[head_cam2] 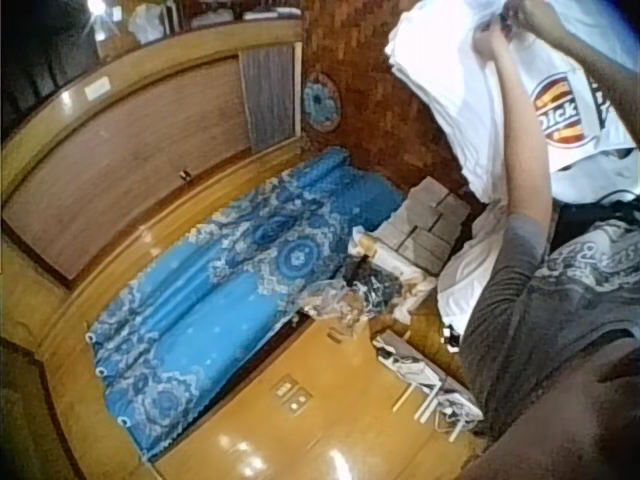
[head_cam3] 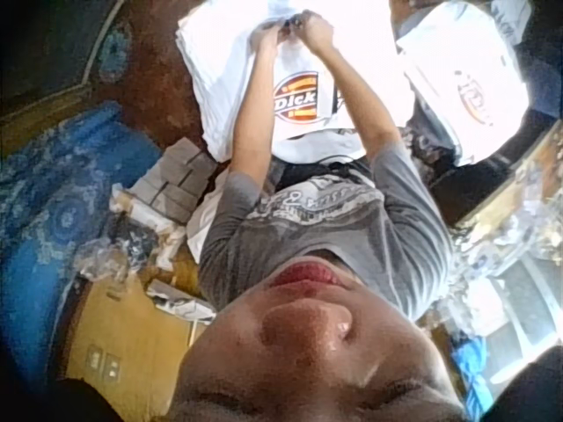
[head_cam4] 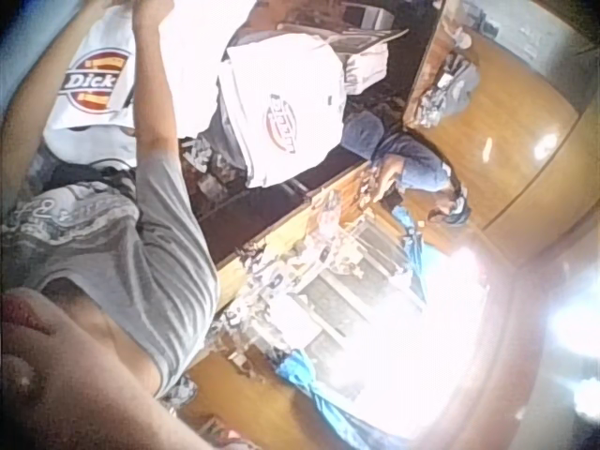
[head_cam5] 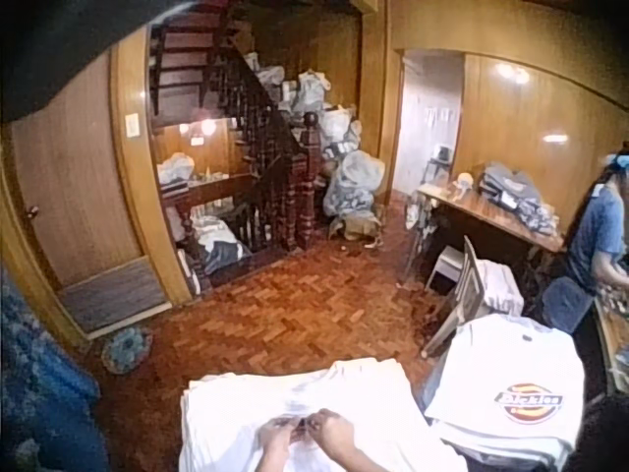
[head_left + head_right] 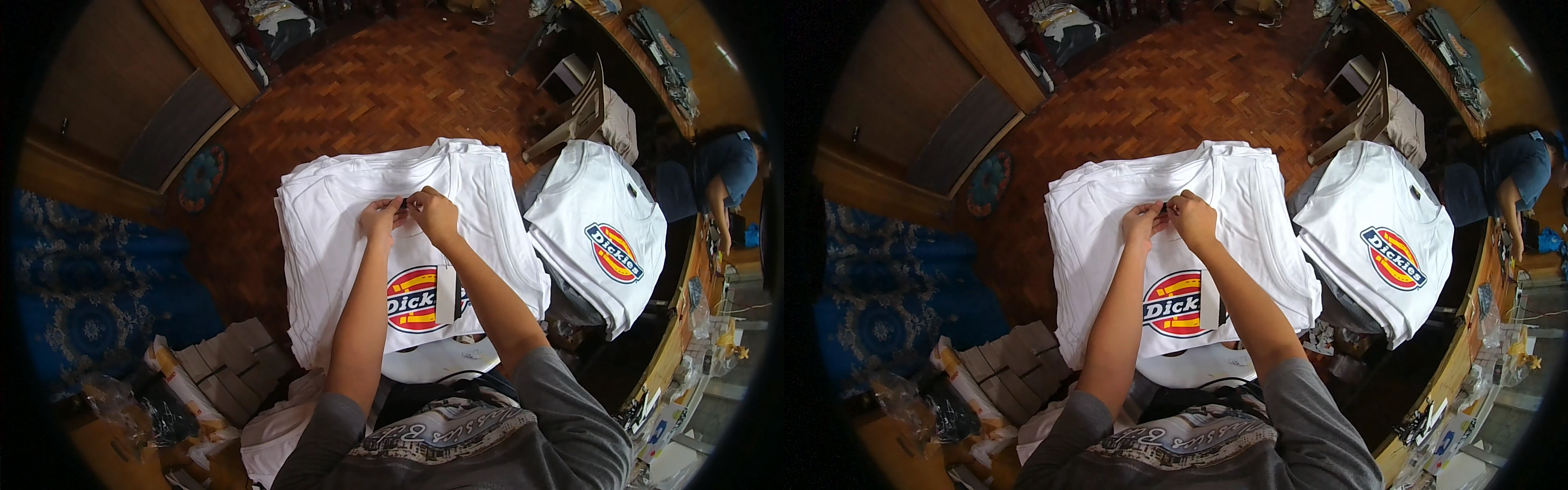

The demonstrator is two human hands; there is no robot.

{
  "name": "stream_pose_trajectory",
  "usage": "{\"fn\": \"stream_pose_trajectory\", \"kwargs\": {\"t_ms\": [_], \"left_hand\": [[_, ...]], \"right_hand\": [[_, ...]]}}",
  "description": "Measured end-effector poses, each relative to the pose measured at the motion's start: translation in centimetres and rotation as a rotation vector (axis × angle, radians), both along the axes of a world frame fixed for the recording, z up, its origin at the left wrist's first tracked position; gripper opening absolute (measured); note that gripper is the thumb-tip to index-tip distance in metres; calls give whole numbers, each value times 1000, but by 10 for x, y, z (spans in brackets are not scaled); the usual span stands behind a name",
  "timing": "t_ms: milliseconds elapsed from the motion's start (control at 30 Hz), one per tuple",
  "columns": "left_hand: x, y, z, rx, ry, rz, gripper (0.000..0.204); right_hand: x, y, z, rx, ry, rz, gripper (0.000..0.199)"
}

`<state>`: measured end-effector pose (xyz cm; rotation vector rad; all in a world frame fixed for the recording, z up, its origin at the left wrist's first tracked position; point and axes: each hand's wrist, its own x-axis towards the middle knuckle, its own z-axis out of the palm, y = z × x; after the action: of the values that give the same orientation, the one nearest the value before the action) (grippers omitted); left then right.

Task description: The person attaches tags to a stack of white t-shirts by hand. They pick up a tag, thread it through the neck label of a shirt, and then place the tagged shirt onto a pile.

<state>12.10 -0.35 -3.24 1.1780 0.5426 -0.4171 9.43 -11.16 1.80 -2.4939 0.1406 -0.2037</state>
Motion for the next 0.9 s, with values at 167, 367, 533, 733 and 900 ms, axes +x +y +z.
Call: {"fn": "stream_pose_trajectory", "kwargs": {"t_ms": [167, 367, 533, 733, 900], "left_hand": [[-1, 6, 0, -137, 46, 6, 17], [-3, 5, -5, -53, 62, 40, 16], [-2, 9, -11, -168, 32, -21, 18], [-1, 22, -10, -208, 100, -153, 21], [-3, 28, 0, -170, 130, -340, 17]], "right_hand": [[4, -4, -13, 220, 142, -84, 13], [2, 1, -15, 213, 262, -167, 18], [2, 2, -26, 334, 205, -54, 23], [-1, 0, -36, 439, 293, 71, 23], [1, 1, -52, 539, 184, 34, 20]]}}
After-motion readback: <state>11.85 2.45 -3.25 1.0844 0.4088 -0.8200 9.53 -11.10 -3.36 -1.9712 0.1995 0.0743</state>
